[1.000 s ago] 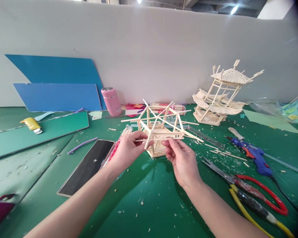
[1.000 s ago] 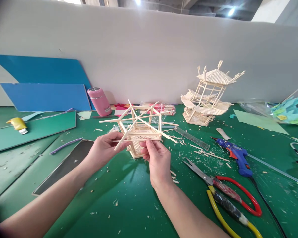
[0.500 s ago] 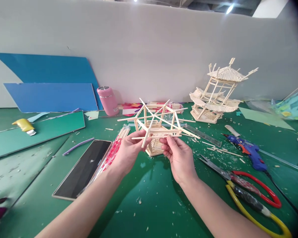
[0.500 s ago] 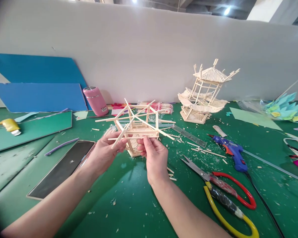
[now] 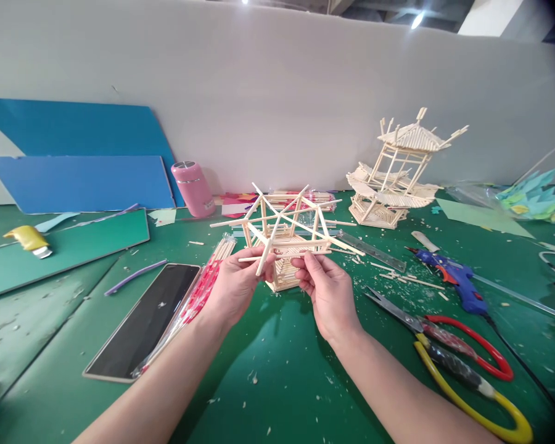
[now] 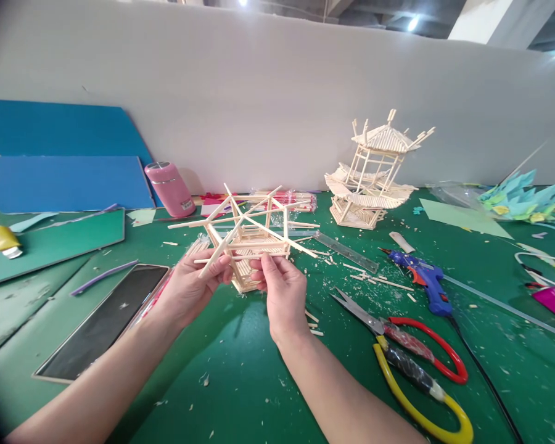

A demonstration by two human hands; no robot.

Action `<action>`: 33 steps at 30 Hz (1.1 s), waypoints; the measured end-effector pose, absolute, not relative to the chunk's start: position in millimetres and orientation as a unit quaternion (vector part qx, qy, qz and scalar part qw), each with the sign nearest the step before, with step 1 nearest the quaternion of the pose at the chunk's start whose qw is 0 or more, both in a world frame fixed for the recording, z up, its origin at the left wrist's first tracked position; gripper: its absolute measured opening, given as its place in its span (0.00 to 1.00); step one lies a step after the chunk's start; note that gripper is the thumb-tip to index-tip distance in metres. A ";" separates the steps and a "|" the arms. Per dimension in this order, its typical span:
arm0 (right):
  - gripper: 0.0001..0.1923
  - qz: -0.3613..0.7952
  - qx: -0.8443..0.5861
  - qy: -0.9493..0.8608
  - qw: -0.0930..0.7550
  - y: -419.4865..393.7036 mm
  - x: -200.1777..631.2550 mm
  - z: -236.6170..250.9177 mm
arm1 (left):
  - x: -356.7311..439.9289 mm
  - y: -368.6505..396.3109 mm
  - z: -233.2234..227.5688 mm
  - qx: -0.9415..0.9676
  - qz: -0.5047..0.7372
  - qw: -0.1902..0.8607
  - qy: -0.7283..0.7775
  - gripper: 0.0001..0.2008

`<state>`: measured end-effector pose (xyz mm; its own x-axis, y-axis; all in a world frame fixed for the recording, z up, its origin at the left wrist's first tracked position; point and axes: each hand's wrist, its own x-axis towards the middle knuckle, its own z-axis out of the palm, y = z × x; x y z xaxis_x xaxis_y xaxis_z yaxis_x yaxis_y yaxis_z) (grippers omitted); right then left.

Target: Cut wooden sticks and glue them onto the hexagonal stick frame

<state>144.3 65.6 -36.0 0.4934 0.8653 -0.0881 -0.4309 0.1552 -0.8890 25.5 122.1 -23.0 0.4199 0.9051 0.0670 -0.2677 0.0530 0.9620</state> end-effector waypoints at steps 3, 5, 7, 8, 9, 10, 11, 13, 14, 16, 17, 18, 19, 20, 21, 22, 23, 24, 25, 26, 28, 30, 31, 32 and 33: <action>0.07 0.448 -0.469 -0.234 0.724 66.0 144.4 -36.2 | 25.2 122.0 -23.1 0.524 0.445 0.661 0.300 0.11; 0.07 0.448 -0.469 -0.235 0.724 66.4 144.1 -36.7 | 25.2 121.7 -23.5 0.522 0.447 0.662 0.299 0.11; 0.08 0.449 -0.469 -0.236 0.723 66.5 143.9 -37.5 | 25.3 121.7 -24.3 0.518 0.452 0.663 0.297 0.10; 0.08 0.449 -0.469 -0.236 0.723 66.6 143.8 -37.9 | 25.3 121.8 -24.9 0.516 0.455 0.663 0.295 0.09; 0.08 0.449 -0.469 -0.236 0.722 66.6 143.8 -38.2 | 25.3 122.1 -25.5 0.514 0.457 0.664 0.293 0.08; 0.08 0.449 -0.469 -0.237 0.723 66.7 143.9 -38.6 | 25.3 122.4 -26.1 0.512 0.459 0.665 0.291 0.08; 0.08 0.449 -0.469 -0.237 0.723 66.9 144.1 -38.8 | 25.2 122.7 -26.7 0.511 0.460 0.666 0.288 0.08; 0.08 0.449 -0.468 -0.236 0.724 67.4 144.5 -38.9 | 24.9 123.3 -27.7 0.509 0.461 0.669 0.282 0.08; 0.08 0.449 -0.468 -0.236 0.724 67.8 144.7 -38.9 | 24.8 123.5 -28.3 0.508 0.461 0.671 0.280 0.08; 0.08 0.449 -0.468 -0.235 0.724 68.6 145.2 -38.7 | 24.7 123.7 -29.5 0.506 0.461 0.675 0.277 0.07; 0.08 0.449 -0.468 -0.235 0.724 68.8 145.5 -38.6 | 24.7 123.8 -30.2 0.504 0.461 0.676 0.276 0.06; 0.08 0.449 -0.468 -0.235 0.724 69.0 145.6 -38.6 | 24.7 123.8 -31.0 0.503 0.461 0.677 0.276 0.06; 0.08 0.449 -0.468 -0.234 0.724 69.1 145.8 -38.6 | 24.7 123.9 -31.7 0.502 0.461 0.678 0.276 0.05; 0.08 0.449 -0.468 -0.234 0.725 69.0 145.8 -38.6 | 24.6 124.0 -32.4 0.502 0.461 0.678 0.276 0.05; 0.08 0.448 -0.467 -0.233 0.726 68.9 145.8 -38.6 | 24.4 124.2 -33.0 0.502 0.460 0.679 0.276 0.05; 0.08 0.448 -0.467 -0.233 0.726 68.7 145.7 -38.6 | 24.1 124.4 -33.4 0.503 0.459 0.678 0.275 0.05; 0.08 0.449 -0.466 -0.232 0.726 68.5 145.5 -38.5 | 23.8 124.6 -33.6 0.506 0.458 0.677 0.275 0.05; 0.08 0.449 -0.465 -0.231 0.727 68.3 145.2 -38.5 | 23.4 124.8 -33.6 0.510 0.456 0.675 0.275 0.06; 0.08 0.450 -0.465 -0.231 0.727 68.2 145.0 -38.3 | 23.1 124.9 -33.4 0.514 0.455 0.673 0.275 0.07; 0.08 0.451 -0.464 -0.230 0.727 68.2 144.7 -38.2 | 22.8 124.9 -32.9 0.520 0.455 0.669 0.276 0.08; 0.08 0.453 -0.463 -0.229 0.727 68.4 144.4 -38.0 | 22.6 124.6 -31.7 0.530 0.455 0.660 0.277 0.11; 0.08 0.454 -0.462 -0.228 0.727 68.6 144.4 -38.0 | 23.0 123.9 -30.4 0.537 0.457 0.652 0.279 0.12; 0.08 0.454 -0.462 -0.228 0.727 68.6 144.5 -38.1 | 23.4 123.6 -29.9 0.540 0.457 0.648 0.280 0.13; 0.08 0.454 -0.462 -0.228 0.727 68.6 144.6 -38.2 | 23.7 123.3 -29.5 0.543 0.458 0.645 0.281 0.12; 0.08 0.454 -0.462 -0.227 0.727 68.6 144.7 -38.4 | 24.0 123.0 -29.2 0.545 0.459 0.643 0.281 0.12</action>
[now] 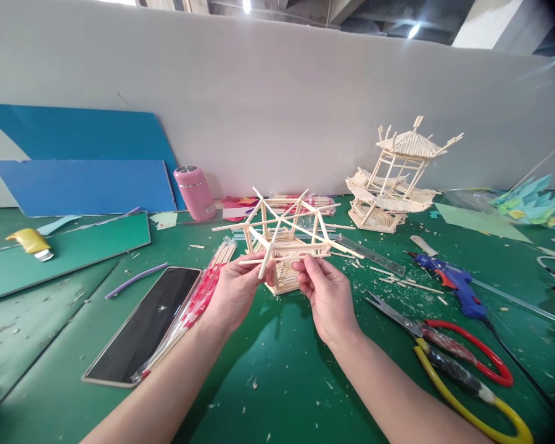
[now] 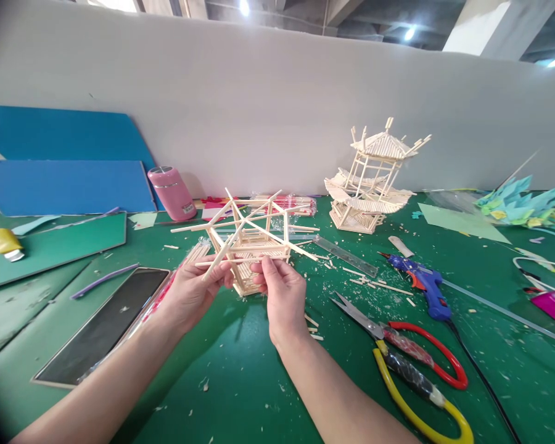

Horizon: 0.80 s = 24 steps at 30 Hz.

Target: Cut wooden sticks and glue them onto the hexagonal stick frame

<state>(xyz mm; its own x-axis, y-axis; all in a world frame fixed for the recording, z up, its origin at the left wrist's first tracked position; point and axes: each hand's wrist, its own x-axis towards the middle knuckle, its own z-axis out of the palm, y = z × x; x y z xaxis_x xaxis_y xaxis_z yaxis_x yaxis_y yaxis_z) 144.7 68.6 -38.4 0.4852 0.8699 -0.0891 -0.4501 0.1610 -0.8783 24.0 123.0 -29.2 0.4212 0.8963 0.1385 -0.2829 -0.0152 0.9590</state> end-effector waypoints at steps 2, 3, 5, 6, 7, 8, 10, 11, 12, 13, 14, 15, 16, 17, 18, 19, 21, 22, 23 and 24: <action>0.08 0.454 -0.463 -0.226 0.727 68.4 144.9 -38.8 | 24.4 122.8 -29.1 0.550 0.459 0.639 0.281 0.12; 0.08 0.454 -0.463 -0.226 0.727 68.4 144.9 -39.0 | 24.4 122.8 -29.3 0.552 0.460 0.637 0.281 0.12; 0.08 0.455 -0.462 -0.225 0.727 68.3 145.0 -39.0 | 24.2 123.1 -29.8 0.555 0.460 0.635 0.280 0.13; 0.08 0.456 -0.460 -0.225 0.728 68.3 145.1 -38.9 | 23.9 123.4 -30.1 0.556 0.460 0.634 0.279 0.13; 0.08 0.457 -0.459 -0.226 0.728 68.2 145.2 -38.8 | 23.6 123.6 -30.5 0.556 0.459 0.634 0.279 0.13; 0.08 0.457 -0.458 -0.226 0.729 68.2 145.3 -38.6 | 23.4 123.9 -30.8 0.557 0.459 0.634 0.279 0.13; 0.08 0.458 -0.456 -0.226 0.729 68.3 145.4 -38.3 | 23.0 124.3 -31.5 0.557 0.459 0.634 0.278 0.13; 0.08 0.458 -0.456 -0.225 0.729 68.3 145.5 -38.2 | 22.8 124.5 -31.9 0.556 0.460 0.634 0.278 0.13; 0.08 0.458 -0.456 -0.225 0.729 68.4 145.5 -38.1 | 22.7 124.6 -32.2 0.555 0.461 0.634 0.278 0.13; 0.08 0.459 -0.456 -0.225 0.729 68.4 145.5 -38.1 | 22.6 124.7 -32.4 0.554 0.463 0.634 0.278 0.12; 0.08 0.460 -0.456 -0.224 0.728 68.5 145.6 -38.2 | 22.6 124.7 -32.6 0.551 0.464 0.635 0.278 0.12; 0.08 0.460 -0.456 -0.224 0.728 68.5 145.5 -38.2 | 22.6 124.6 -32.7 0.549 0.464 0.636 0.279 0.12; 0.08 0.461 -0.457 -0.224 0.727 68.5 145.5 -38.2 | 22.6 124.5 -32.5 0.547 0.464 0.638 0.280 0.12; 0.08 0.463 -0.456 -0.224 0.726 68.5 145.3 -38.2 | 22.7 124.3 -32.1 0.545 0.464 0.640 0.280 0.11; 0.08 0.464 -0.456 -0.224 0.726 68.5 145.1 -38.1 | 22.9 123.9 -31.5 0.542 0.463 0.643 0.281 0.11; 0.08 0.466 -0.455 -0.223 0.726 68.4 144.9 -37.9 | 23.0 123.5 -30.6 0.540 0.462 0.645 0.281 0.11; 0.08 0.470 -0.452 -0.219 0.726 68.4 144.3 -37.1 | 23.3 122.3 -28.4 0.535 0.462 0.648 0.282 0.11; 0.08 0.473 -0.450 -0.218 0.726 68.3 143.9 -36.6 | 23.3 121.7 -27.3 0.533 0.464 0.649 0.284 0.11; 0.08 0.476 -0.448 -0.216 0.725 68.3 143.5 -36.1 | 23.2 121.2 -26.5 0.530 0.465 0.649 0.286 0.11; 0.08 0.479 -0.446 -0.216 0.725 68.2 143.1 -35.6 | 22.9 120.9 -25.9 0.527 0.467 0.649 0.289 0.11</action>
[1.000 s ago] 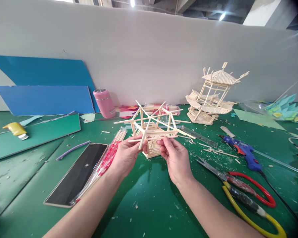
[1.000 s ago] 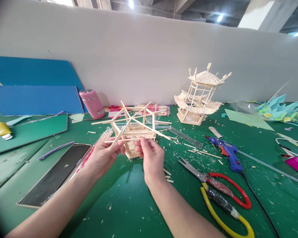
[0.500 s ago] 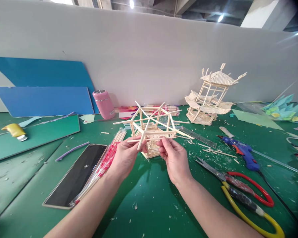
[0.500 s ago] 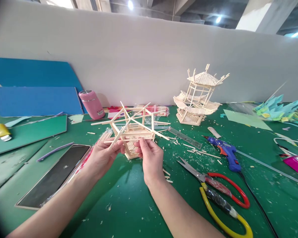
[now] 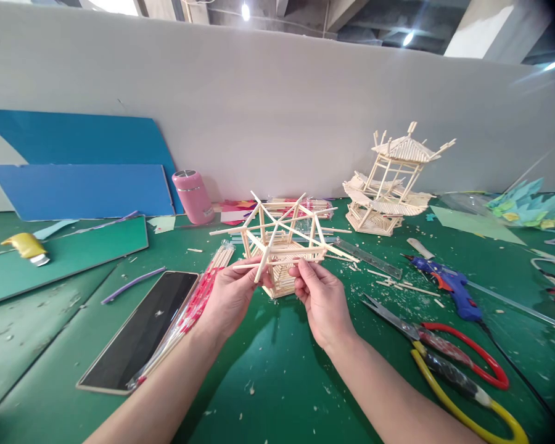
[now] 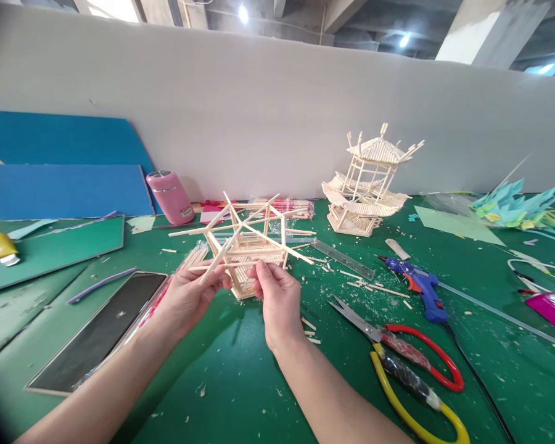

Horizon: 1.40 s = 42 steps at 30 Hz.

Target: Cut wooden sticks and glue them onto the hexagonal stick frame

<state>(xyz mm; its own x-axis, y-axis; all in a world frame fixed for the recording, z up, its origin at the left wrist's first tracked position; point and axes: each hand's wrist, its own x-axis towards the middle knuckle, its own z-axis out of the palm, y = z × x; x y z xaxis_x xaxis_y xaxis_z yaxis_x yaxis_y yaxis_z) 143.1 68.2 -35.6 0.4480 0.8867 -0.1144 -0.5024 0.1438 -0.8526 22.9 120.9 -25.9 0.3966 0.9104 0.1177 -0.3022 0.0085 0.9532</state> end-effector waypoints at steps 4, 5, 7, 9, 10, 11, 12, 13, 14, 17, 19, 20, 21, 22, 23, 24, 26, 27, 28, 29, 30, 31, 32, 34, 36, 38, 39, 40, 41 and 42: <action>0.08 0.487 -0.440 -0.216 0.723 68.6 142.0 -34.5 | 21.0 121.8 -27.8 0.512 0.475 0.651 0.296 0.10; 0.07 0.489 -0.439 -0.215 0.723 68.9 142.0 -34.6 | 20.4 122.4 -29.1 0.509 0.476 0.653 0.296 0.10; 0.07 0.491 -0.438 -0.214 0.722 69.6 142.0 -35.1 | 19.3 123.8 -32.0 0.502 0.478 0.657 0.297 0.09; 0.07 0.492 -0.437 -0.212 0.722 70.2 142.1 -35.8 | 18.8 124.8 -34.4 0.498 0.479 0.659 0.298 0.08; 0.07 0.493 -0.438 -0.213 0.721 70.3 142.1 -36.2 | 18.8 124.9 -35.2 0.497 0.480 0.659 0.298 0.07; 0.07 0.492 -0.438 -0.213 0.721 70.3 142.1 -36.5 | 19.0 124.8 -35.6 0.497 0.480 0.658 0.299 0.07; 0.07 0.492 -0.439 -0.214 0.721 70.3 142.0 -36.8 | 19.3 124.5 -35.7 0.498 0.480 0.657 0.300 0.07; 0.06 0.491 -0.440 -0.215 0.720 70.2 142.0 -37.0 | 19.8 123.9 -35.4 0.499 0.480 0.655 0.302 0.07; 0.06 0.491 -0.441 -0.215 0.720 70.1 141.9 -37.1 | 20.3 123.3 -35.0 0.500 0.481 0.653 0.304 0.08; 0.06 0.488 -0.442 -0.217 0.721 70.2 141.6 -37.4 | 21.9 121.4 -33.1 0.502 0.483 0.646 0.311 0.08; 0.06 0.485 -0.442 -0.219 0.722 70.7 141.5 -37.8 | 22.8 120.9 -32.0 0.501 0.486 0.642 0.318 0.08; 0.07 0.484 -0.442 -0.219 0.723 70.9 141.5 -38.1 | 23.2 120.8 -31.7 0.501 0.487 0.640 0.321 0.08; 0.07 0.483 -0.442 -0.220 0.724 71.0 141.5 -38.4 | 23.5 120.8 -31.4 0.501 0.488 0.638 0.323 0.08; 0.07 0.481 -0.442 -0.221 0.724 71.1 141.5 -38.8 | 23.7 120.9 -31.2 0.500 0.488 0.637 0.325 0.08; 0.07 0.480 -0.441 -0.223 0.725 71.1 141.5 -39.1 | 23.9 120.9 -31.0 0.500 0.488 0.636 0.326 0.08; 0.07 0.479 -0.441 -0.224 0.725 71.0 141.5 -39.3 | 24.0 120.9 -30.8 0.499 0.488 0.636 0.328 0.08; 0.07 0.477 -0.442 -0.228 0.725 70.8 141.5 -39.6 | 24.1 120.9 -30.5 0.498 0.488 0.636 0.330 0.08; 0.07 0.476 -0.442 -0.229 0.725 70.7 141.5 -39.6 | 24.1 120.9 -30.4 0.498 0.489 0.636 0.330 0.08; 0.07 0.474 -0.443 -0.231 0.725 70.6 141.5 -39.5 | 24.1 121.1 -30.4 0.498 0.490 0.635 0.329 0.08; 0.08 0.473 -0.444 -0.232 0.725 70.7 141.6 -39.5 | 24.1 121.3 -30.5 0.498 0.491 0.635 0.328 0.08; 0.08 0.472 -0.444 -0.234 0.725 70.8 141.7 -39.4 | 24.0 121.5 -30.6 0.499 0.492 0.635 0.326 0.08; 0.08 0.472 -0.444 -0.235 0.724 70.9 141.8 -39.4 | 24.0 121.8 -30.8 0.500 0.492 0.635 0.324 0.08; 0.08 0.471 -0.445 -0.236 0.724 71.0 141.8 -39.4 | 23.9 122.1 -31.1 0.501 0.492 0.635 0.322 0.08; 0.09 0.473 -0.445 -0.239 0.722 71.2 142.0 -39.6 | 23.8 122.5 -31.7 0.502 0.493 0.634 0.322 0.07; 0.09 0.475 -0.445 -0.242 0.720 70.9 142.1 -39.5 | 23.7 122.7 -32.3 0.502 0.496 0.631 0.323 0.07; 0.09 0.477 -0.445 -0.244 0.717 70.5 142.1 -39.2 | 23.6 122.5 -32.7 0.504 0.498 0.627 0.324 0.08; 0.09 0.478 -0.445 -0.245 0.716 70.3 142.1 -38.9 | 23.5 122.3 -32.7 0.506 0.497 0.626 0.324 0.08; 0.09 0.479 -0.445 -0.245 0.716 70.1 142.1 -38.7 | 23.5 122.1 -32.6 0.507 0.497 0.625 0.325 0.09; 0.09 0.480 -0.445 -0.245 0.715 70.0 142.1 -38.7 | 23.4 121.8 -32.3 0.508 0.496 0.624 0.325 0.09; 0.09 0.481 -0.444 -0.245 0.715 70.0 142.2 -38.7 | 23.4 121.5 -32.0 0.509 0.495 0.624 0.326 0.09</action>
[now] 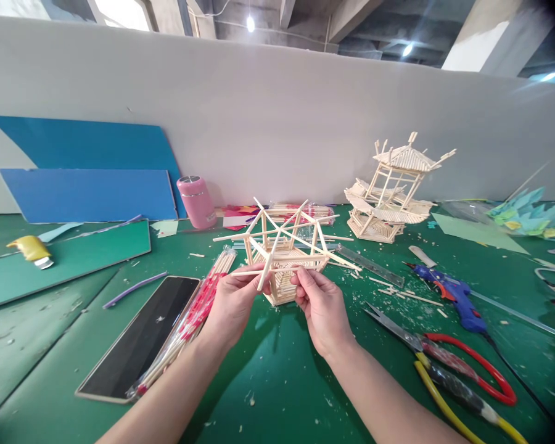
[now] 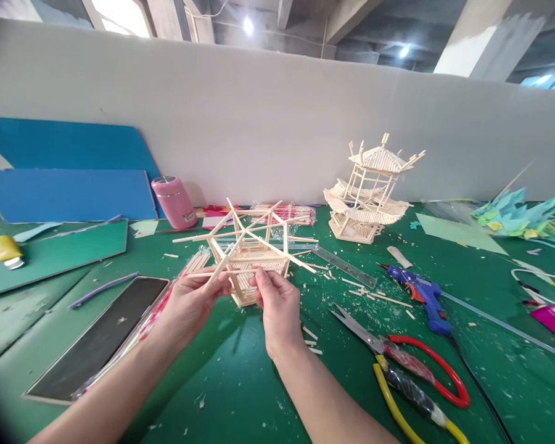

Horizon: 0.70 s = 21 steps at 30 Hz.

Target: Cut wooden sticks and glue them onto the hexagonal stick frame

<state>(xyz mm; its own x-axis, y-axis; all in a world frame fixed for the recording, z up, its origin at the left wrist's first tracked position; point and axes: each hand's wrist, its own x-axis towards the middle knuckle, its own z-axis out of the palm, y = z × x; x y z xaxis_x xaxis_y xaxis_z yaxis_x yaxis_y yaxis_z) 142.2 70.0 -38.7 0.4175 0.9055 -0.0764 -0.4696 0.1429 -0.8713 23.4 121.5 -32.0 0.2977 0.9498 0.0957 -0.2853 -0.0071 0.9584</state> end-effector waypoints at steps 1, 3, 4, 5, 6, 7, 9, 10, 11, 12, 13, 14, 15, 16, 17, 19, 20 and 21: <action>0.09 0.481 -0.444 -0.245 0.715 70.1 142.2 -38.9 | 23.4 121.2 -31.5 0.509 0.493 0.625 0.327 0.10; 0.09 0.482 -0.443 -0.247 0.715 70.5 142.4 -39.7 | 23.5 120.6 -30.6 0.508 0.491 0.626 0.329 0.10; 0.09 0.482 -0.442 -0.247 0.715 70.7 142.6 -40.1 | 23.5 120.3 -30.0 0.508 0.490 0.627 0.330 0.10; 0.09 0.482 -0.442 -0.248 0.715 71.0 142.8 -40.5 | 23.6 120.1 -29.5 0.508 0.488 0.628 0.330 0.10; 0.09 0.482 -0.441 -0.249 0.715 71.2 143.0 -40.7 | 23.7 120.0 -29.1 0.508 0.487 0.629 0.330 0.10; 0.09 0.482 -0.441 -0.249 0.716 71.3 143.2 -40.8 | 23.7 119.9 -28.7 0.509 0.486 0.630 0.329 0.10; 0.08 0.481 -0.440 -0.248 0.716 71.4 143.4 -40.8 | 23.7 119.8 -28.1 0.511 0.483 0.632 0.326 0.10; 0.08 0.481 -0.440 -0.248 0.717 71.3 143.5 -40.7 | 23.7 119.7 -28.0 0.512 0.483 0.632 0.325 0.10; 0.08 0.481 -0.440 -0.247 0.717 71.2 143.5 -40.6 | 23.6 119.7 -28.0 0.512 0.483 0.632 0.324 0.10; 0.08 0.481 -0.441 -0.246 0.717 71.0 143.4 -40.6 | 23.4 119.7 -28.1 0.513 0.484 0.631 0.324 0.10; 0.08 0.481 -0.441 -0.246 0.717 70.8 143.2 -40.6 | 23.3 119.6 -28.2 0.513 0.484 0.630 0.325 0.09; 0.08 0.481 -0.441 -0.245 0.717 70.7 143.1 -40.6 | 23.1 119.6 -28.3 0.513 0.484 0.630 0.326 0.08; 0.08 0.481 -0.442 -0.244 0.717 70.7 142.9 -40.6 | 22.9 119.5 -28.3 0.514 0.483 0.629 0.327 0.08; 0.08 0.482 -0.442 -0.243 0.717 70.8 142.8 -40.6 | 22.7 119.4 -28.2 0.515 0.482 0.628 0.328 0.08; 0.08 0.483 -0.442 -0.242 0.717 71.0 142.6 -40.6 | 22.5 119.3 -28.1 0.518 0.481 0.627 0.328 0.08; 0.08 0.483 -0.441 -0.238 0.717 71.7 142.4 -40.6 | 22.2 119.1 -28.0 0.521 0.481 0.624 0.328 0.11; 0.07 0.484 -0.441 -0.236 0.718 72.1 142.4 -40.6 | 22.1 119.1 -28.0 0.523 0.481 0.622 0.328 0.11; 0.07 0.484 -0.441 -0.234 0.719 72.5 142.3 -40.6 | 22.0 119.0 -28.0 0.524 0.481 0.621 0.328 0.12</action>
